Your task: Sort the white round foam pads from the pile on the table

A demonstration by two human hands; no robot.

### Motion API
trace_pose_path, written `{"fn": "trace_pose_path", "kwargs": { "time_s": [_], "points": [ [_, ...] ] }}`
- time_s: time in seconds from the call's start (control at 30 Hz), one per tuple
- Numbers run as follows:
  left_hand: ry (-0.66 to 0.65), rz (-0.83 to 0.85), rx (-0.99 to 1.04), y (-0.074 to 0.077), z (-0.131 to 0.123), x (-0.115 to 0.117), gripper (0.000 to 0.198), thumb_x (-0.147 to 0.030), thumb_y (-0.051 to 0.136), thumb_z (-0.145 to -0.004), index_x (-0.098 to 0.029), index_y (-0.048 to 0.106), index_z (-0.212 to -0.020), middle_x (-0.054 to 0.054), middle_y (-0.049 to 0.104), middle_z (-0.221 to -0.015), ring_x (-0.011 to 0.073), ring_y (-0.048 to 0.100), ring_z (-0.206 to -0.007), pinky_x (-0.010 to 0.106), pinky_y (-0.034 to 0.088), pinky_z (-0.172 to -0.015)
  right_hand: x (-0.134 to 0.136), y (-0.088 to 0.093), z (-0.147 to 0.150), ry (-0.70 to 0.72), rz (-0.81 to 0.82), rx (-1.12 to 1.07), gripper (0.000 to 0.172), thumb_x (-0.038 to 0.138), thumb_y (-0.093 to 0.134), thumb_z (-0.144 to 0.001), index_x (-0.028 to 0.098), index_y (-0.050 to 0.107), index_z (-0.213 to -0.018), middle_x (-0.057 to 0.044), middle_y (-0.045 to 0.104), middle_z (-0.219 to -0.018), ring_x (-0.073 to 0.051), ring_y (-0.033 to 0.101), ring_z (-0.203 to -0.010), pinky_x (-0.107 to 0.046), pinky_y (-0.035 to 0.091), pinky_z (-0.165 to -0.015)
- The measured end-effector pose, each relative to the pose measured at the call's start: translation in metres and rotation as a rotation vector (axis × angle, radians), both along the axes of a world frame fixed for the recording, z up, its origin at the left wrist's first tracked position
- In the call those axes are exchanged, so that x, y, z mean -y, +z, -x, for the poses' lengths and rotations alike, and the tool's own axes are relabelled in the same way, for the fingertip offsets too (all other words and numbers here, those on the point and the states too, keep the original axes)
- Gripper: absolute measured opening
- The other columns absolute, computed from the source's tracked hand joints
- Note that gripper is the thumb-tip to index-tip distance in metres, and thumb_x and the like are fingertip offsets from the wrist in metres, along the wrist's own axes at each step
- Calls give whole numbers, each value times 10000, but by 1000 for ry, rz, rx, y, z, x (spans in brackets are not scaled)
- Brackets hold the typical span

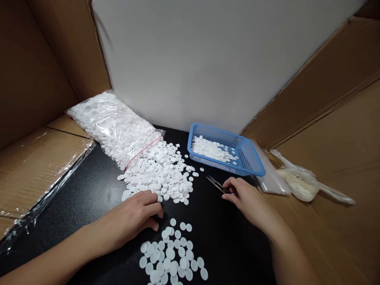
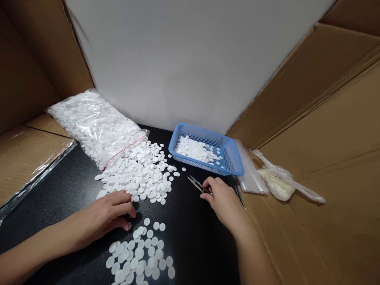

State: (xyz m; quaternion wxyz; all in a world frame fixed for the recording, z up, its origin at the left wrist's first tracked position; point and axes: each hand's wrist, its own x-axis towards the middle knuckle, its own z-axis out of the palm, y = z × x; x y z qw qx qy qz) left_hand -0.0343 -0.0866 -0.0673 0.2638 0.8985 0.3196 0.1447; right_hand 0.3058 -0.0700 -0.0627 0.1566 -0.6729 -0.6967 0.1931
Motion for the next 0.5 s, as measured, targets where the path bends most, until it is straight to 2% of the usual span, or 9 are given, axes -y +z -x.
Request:
{"fn": "trace_pose_path", "kwargs": {
  "time_s": [0.13,0.23,0.33,0.43,0.5],
  "points": [
    [-8,-5,-54,4,4,1,212,-13,654,-857,-213,597,-814,-12,579,-867,188,526,-829,299,357,-741,-2,2,5,10,42,-76,103,205,635,-768,261,604,-850,57,542,-632,-179,561,-566,-279,423,-527],
    [3,133,24,10,3,4,205,-19,597,-877,-206,585,-792,-8,584,-866,172,530,-819,280,378,-725,0,5,6,15,20,-98,60,213,592,-779,263,592,-811,53,529,-612,-183,558,-560,-287,429,-523],
    [146,524,239,19,-2,8,128,-220,600,-946,-199,570,-823,-5,638,-811,151,582,-742,255,418,-652,5,9,6,-74,-40,-204,55,298,541,-852,247,561,-845,10,591,-692,-197,614,-587,-324,486,-556],
    [350,973,556,26,-12,11,283,-432,698,-890,-189,553,-875,21,715,-772,165,675,-701,243,461,-588,10,17,17,-250,-107,-601,299,454,630,-851,245,519,-1034,-16,622,-855,-203,684,-623,-332,540,-563],
    [428,1134,675,27,-18,12,395,-465,798,-798,-168,597,-963,54,762,-801,174,718,-711,246,508,-614,14,24,31,-279,-109,-892,482,499,733,-789,274,500,-1145,-33,595,-1023,-220,724,-716,-317,556,-563]
  ]
}}
